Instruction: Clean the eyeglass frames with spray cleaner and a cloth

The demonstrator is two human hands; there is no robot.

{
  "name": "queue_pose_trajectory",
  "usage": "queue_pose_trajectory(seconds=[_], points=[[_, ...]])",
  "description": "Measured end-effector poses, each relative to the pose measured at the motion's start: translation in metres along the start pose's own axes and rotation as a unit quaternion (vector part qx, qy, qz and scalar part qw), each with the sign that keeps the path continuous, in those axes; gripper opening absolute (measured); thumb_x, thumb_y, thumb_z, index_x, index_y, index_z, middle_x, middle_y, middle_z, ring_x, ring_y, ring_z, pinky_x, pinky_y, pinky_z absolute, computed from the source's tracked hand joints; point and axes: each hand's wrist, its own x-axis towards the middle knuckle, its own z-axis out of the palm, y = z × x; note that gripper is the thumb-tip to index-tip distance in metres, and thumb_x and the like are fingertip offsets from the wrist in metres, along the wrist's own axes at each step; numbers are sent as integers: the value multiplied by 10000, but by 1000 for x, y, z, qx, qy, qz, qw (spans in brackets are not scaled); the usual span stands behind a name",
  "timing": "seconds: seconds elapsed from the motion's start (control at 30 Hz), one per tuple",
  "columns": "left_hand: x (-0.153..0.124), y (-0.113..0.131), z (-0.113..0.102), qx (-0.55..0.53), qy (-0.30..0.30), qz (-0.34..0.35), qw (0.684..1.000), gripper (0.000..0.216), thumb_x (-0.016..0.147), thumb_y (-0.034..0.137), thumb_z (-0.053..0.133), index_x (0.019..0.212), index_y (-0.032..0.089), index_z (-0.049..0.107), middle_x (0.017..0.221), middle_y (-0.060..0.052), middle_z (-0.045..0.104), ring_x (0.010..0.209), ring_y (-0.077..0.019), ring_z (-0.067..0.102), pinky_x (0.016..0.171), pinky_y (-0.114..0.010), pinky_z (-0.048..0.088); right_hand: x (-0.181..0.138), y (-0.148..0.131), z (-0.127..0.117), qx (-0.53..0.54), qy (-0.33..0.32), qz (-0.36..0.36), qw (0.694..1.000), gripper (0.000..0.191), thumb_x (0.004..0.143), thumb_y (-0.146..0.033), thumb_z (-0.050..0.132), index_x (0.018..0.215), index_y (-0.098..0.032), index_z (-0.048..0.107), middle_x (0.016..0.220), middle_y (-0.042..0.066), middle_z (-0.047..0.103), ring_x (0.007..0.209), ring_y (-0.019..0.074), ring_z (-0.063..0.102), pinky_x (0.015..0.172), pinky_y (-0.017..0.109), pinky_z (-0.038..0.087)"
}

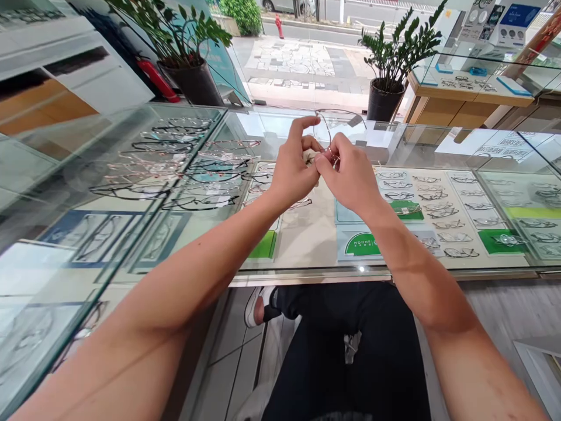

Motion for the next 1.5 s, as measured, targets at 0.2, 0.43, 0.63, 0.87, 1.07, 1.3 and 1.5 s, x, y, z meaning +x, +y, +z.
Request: queue_pose_trajectory(seconds=[0.2,0.43,0.63,0.87,1.07,1.3,1.5], points=[[-1,6,-5,-11,17,14,1000,547,839,465,788,1299,300,542,745,18,600,620,-149,546,566,-292,407,0,-1,6,4,7,-24,1000,153,1037,-286,515,923,-238,425,843,-7,477,897,174,579,825,340,476],[5,1,-13,-44,7,21,999,601,801,501,807,1310,316,545,776,10,630,703,-172,621,609,-294,463,0,-5,7,72,-1,-20,997,151,1024,-303,560,930,-232,465,872,-4,487,902,164,555,848,337,477],[9,-2,-14,-87,3,-32,996,385,886,459,703,1212,301,573,787,7,650,609,-134,584,577,-273,496,7,-8,-2,197,-17,28,980,245,1035,-400,532,867,-224,506,830,-12,504,818,129,533,764,289,464],[8,-1,-8,-63,39,-39,996,190,919,405,616,861,237,548,645,28,484,523,-107,436,499,-253,411,11,-1,-19,285,-24,99,953,296,981,-419,599,772,-218,541,814,5,635,706,108,548,683,280,447],[12,2,-10,-166,18,-99,981,187,789,294,544,965,254,492,758,18,466,554,-127,450,503,-268,431,11,17,-21,397,20,141,907,254,891,-401,620,727,-207,625,725,13,654,631,110,520,600,269,388],[12,6,-4,-233,35,-217,947,320,695,263,543,1003,259,455,868,12,548,595,-124,501,517,-256,436,11,25,-26,417,30,163,894,217,781,-390,666,692,-193,682,737,26,688,635,107,519,599,259,384],[12,12,0,-252,24,-260,932,456,698,349,717,1060,249,459,747,67,540,573,-100,497,540,-225,410,13,28,-31,400,46,162,901,219,749,-416,702,721,-199,705,795,27,714,654,108,519,605,260,390]])
